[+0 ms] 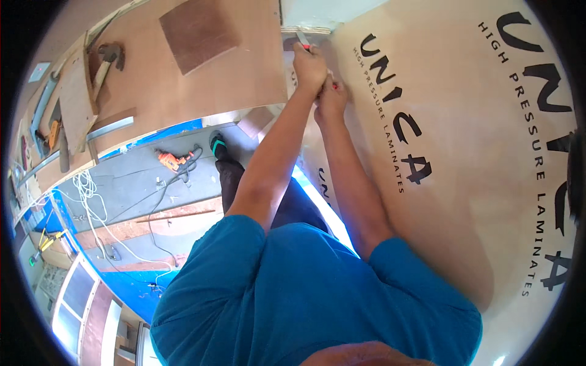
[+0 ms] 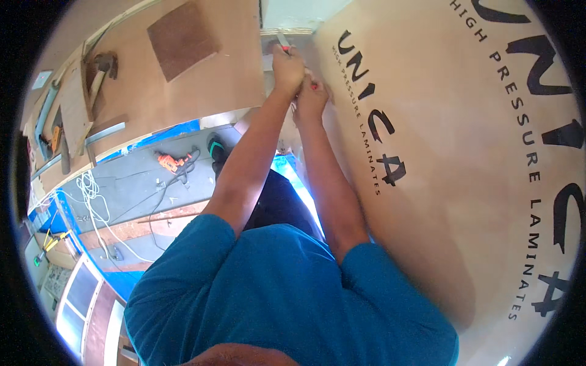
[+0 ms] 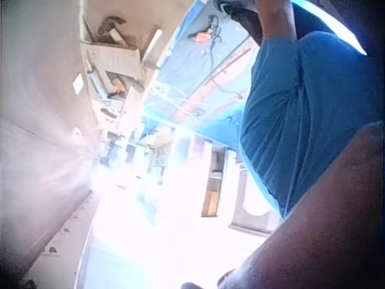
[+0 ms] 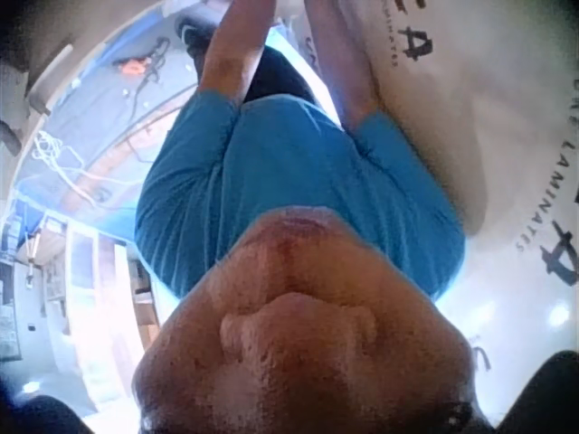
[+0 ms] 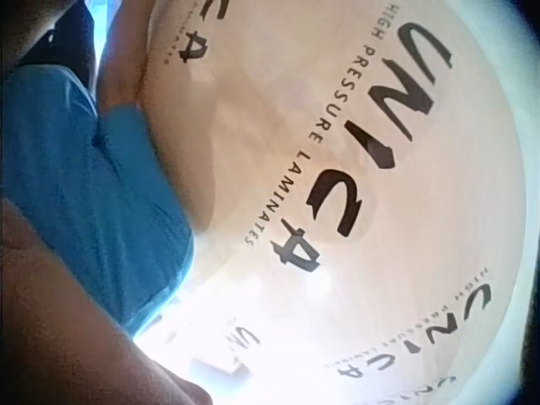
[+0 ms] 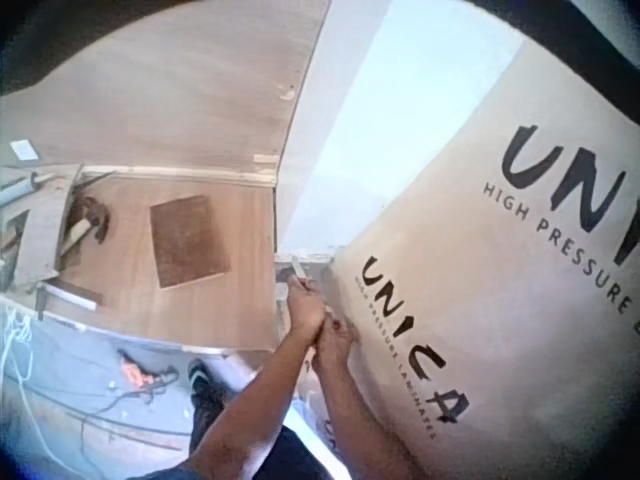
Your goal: The person fits a small wood panel into a gap in a wooden structure, hammering it into place and then using a utility knife to trim along a vertical edge.
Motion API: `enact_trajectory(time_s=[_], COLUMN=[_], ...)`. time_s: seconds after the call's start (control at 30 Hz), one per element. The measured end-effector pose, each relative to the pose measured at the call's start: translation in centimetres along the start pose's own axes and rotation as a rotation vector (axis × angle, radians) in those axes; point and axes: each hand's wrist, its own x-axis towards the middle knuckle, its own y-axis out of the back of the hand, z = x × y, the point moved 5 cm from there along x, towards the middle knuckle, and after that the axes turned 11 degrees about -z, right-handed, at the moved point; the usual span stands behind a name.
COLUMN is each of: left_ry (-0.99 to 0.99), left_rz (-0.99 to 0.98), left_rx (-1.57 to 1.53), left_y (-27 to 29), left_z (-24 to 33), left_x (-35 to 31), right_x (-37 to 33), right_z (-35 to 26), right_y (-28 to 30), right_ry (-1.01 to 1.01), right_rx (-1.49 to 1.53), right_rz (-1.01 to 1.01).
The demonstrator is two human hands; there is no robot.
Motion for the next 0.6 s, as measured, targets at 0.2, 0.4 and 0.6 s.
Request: enact_trajectory(time_s=[0.2,0.4,0.6], left_ry=[0.065,-0.163,-0.346], left_rz=[-0.145,-0.267,-0.324], left_rx=[-0.110,0.275,0.579], left_y=[0.1,2.0,1.5], left_z=[1.4,1.6,3.9], left_x=[-4.9,-9.5,-9.2], right_x=[-2.1,-2.6,0.8], right_z=[1.3,-0.2,-3.4], right_y=[2.8,2.6,0.3], right_ry=[-0.100,-0.128,-0.151], right_rx=[-0.040,0.038,-0.196], right_rz=[0.036,-0.035,-0.208])
